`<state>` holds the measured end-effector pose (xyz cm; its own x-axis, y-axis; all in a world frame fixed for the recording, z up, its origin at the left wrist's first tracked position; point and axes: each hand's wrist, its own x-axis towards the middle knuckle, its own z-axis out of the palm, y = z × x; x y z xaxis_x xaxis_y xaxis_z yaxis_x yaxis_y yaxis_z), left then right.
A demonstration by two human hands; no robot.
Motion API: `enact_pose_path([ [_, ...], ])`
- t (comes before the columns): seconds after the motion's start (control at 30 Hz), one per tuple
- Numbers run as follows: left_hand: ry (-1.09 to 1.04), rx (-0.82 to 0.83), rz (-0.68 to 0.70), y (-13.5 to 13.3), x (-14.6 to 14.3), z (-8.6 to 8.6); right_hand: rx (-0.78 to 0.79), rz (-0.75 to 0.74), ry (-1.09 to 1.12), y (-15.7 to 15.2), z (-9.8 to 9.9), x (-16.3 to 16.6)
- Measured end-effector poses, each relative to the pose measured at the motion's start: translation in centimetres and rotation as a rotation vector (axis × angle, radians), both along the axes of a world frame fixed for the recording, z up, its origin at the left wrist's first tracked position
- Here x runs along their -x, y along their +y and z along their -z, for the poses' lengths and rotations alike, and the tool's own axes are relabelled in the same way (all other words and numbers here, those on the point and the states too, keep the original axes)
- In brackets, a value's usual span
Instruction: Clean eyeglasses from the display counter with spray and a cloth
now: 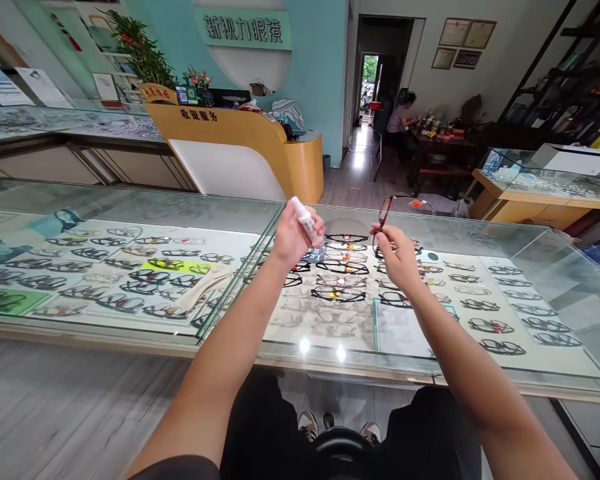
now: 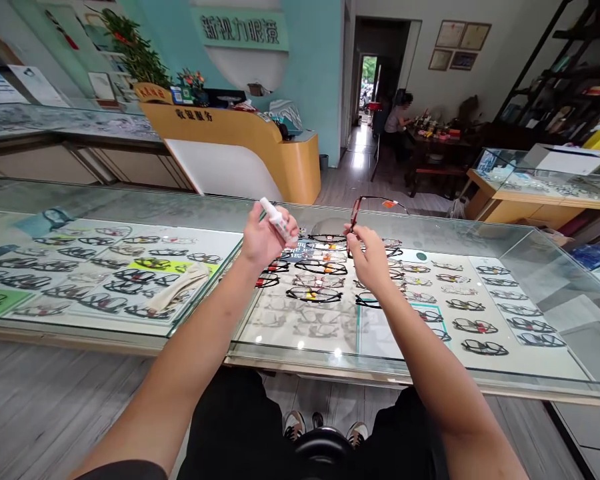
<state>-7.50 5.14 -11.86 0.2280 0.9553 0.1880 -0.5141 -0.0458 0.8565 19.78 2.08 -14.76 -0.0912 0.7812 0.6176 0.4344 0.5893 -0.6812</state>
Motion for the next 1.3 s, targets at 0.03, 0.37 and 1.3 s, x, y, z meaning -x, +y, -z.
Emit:
enact_pose_path([
  [0.03, 0.038, 0.020, 0.092, -0.3, -0.4, 0.1, 0.014, -0.026, 0.000, -0.1, 0.0, 0.2],
  [0.37, 0.277, -0.010, 0.103, -1.1, -2.8, 1.1, 0.292, -0.395, 0.138, -2.8, -0.9, 2.4],
  [1.3, 0.733, -0.389, -0.268, -2.9, -3.5, 2.1, 0.328, -0.390, 0.306, -2.5, -1.4, 2.0],
])
